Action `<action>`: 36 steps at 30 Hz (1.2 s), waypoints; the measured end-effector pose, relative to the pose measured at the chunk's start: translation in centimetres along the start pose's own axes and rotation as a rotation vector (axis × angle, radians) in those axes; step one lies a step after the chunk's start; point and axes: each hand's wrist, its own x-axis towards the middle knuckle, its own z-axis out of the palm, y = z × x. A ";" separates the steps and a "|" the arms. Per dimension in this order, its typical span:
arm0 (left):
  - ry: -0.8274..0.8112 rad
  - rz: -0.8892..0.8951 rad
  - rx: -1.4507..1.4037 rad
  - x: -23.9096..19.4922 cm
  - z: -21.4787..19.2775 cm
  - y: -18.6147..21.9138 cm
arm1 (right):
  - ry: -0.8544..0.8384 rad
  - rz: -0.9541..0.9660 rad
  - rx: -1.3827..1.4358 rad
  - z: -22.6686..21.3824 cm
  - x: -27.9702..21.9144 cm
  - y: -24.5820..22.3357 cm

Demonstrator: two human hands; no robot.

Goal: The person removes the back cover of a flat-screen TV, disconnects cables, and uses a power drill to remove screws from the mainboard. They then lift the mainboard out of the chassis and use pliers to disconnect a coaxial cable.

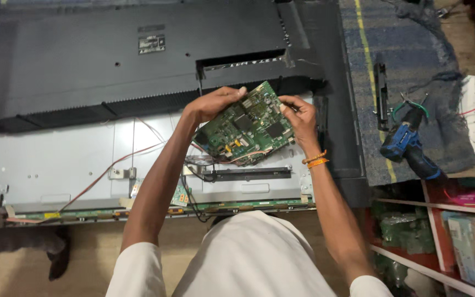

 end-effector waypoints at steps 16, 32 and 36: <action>0.021 -0.325 0.261 3.5 -1.4 -3.1 | 0.028 0.070 -0.005 -0.9 -0.6 0.4; 0.173 -0.481 0.357 3.8 2.6 -1.3 | 0.493 0.000 -0.731 -19.9 1.6 2.3; 0.243 -0.573 0.373 4.4 3.1 -1.0 | 0.514 0.275 -1.501 -34.9 3.1 4.9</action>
